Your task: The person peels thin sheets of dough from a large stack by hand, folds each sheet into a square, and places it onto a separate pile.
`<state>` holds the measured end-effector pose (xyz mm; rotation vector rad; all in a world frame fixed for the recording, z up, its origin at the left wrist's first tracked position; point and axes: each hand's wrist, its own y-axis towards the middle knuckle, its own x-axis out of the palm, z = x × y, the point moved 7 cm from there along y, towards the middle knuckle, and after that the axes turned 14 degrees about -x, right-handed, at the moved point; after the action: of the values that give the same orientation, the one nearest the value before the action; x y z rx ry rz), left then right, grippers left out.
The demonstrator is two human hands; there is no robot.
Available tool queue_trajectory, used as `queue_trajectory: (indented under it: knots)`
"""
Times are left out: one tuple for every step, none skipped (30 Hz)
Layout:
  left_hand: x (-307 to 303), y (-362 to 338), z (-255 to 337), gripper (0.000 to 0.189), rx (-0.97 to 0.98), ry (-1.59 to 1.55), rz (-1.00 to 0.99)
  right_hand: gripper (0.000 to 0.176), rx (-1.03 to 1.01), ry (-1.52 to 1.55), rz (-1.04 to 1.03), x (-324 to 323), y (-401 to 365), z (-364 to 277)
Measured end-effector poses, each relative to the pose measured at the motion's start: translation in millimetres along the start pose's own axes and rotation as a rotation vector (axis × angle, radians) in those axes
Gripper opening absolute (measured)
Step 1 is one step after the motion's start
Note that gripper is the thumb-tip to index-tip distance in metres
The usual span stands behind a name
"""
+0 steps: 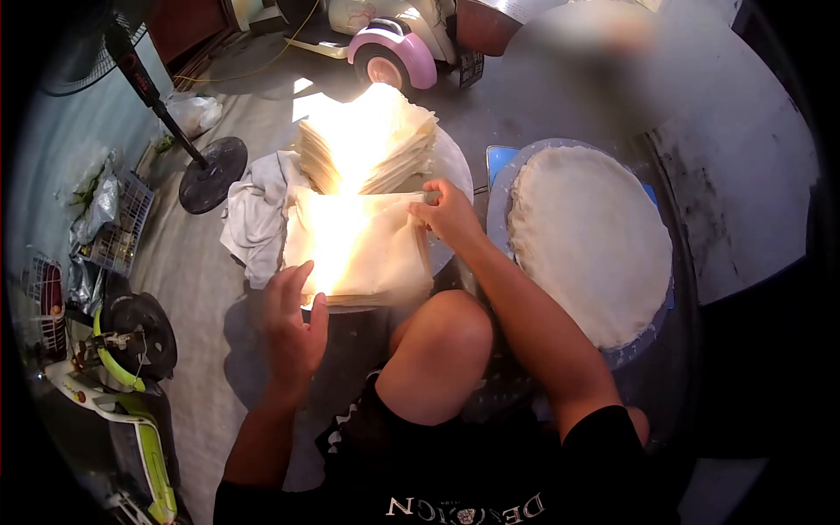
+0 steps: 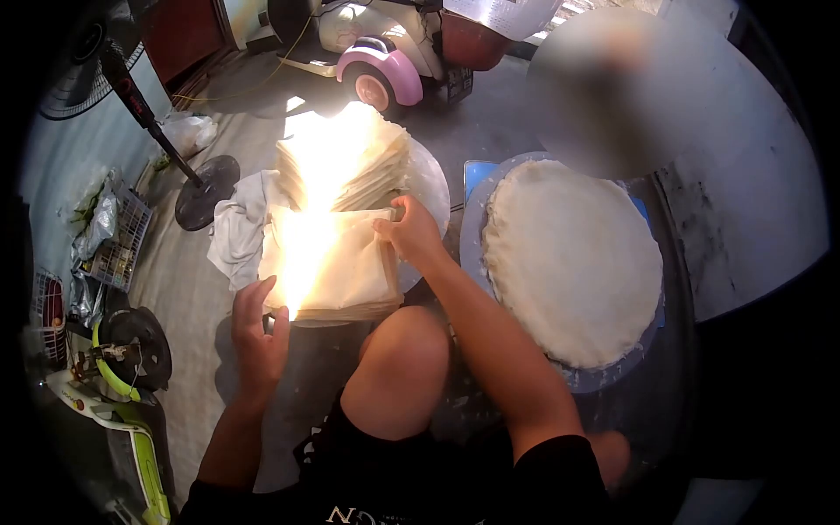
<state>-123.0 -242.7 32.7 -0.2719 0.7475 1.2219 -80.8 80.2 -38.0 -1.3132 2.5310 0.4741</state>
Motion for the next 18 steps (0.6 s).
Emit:
queue_trajectory:
  knots:
    - [13,7,28,0.051,0.277,0.176,-0.029,0.058,-0.002,0.0,-0.002,2,2,0]
    - [26,9,49,0.05,0.554,0.352,-0.059,0.056,0.036,-0.042,-0.001,4,4,7]
    - [34,23,49,0.05,0.555,0.353,-0.056,0.055,0.075,-0.083,0.002,4,4,10]
    - [50,36,43,0.05,0.57,0.417,-0.087,0.055,0.071,-0.082,0.005,4,4,6]
    - [64,47,36,0.051,0.586,0.482,-0.12,0.046,0.027,-0.127,-0.063,7,3,-4]
    - [71,57,30,0.051,0.595,0.483,-0.121,0.037,-0.016,-0.173,-0.128,10,3,-11]
    - [80,68,18,0.053,0.532,0.537,-0.159,0.037,-0.01,-0.17,-0.116,9,2,-12]
    - [87,75,7,0.056,0.469,0.591,-0.202,0.03,-0.033,-0.208,-0.113,9,0,-13]
    - [92,78,2,0.056,0.481,0.592,-0.212,0.024,-0.055,-0.247,-0.109,10,0,-14]
    - [96,82,-6,0.058,0.436,0.604,-0.253,0.024,-0.047,-0.245,-0.099,10,-1,-15]
    - [99,86,-15,0.061,0.385,0.616,-0.292,0.021,-0.084,-0.215,-0.056,10,-1,-19]
    - [100,89,-25,0.067,0.342,0.637,-0.333,0.017,-0.125,-0.187,-0.017,9,0,-24]
    - [102,90,-27,0.067,0.341,0.638,-0.334,0.017,-0.123,-0.185,-0.018,7,-1,-32]
    - [104,93,-33,0.07,0.267,0.618,-0.37,0.016,-0.014,-0.035,-0.02,6,-4,-34]
    - [105,95,-39,0.073,0.192,0.597,-0.404,0.015,0.095,0.116,-0.022,8,-7,-34]
    - [105,94,-37,0.073,0.191,0.6,-0.403,0.015,0.094,0.119,-0.024,6,-7,-29]
    - [107,93,-37,0.075,0.154,0.622,-0.449,0.017,0.18,0.094,-0.042,5,-9,-14]
    - [109,91,-39,0.077,0.118,0.644,-0.494,0.019,0.265,0.069,-0.061,5,-12,1]
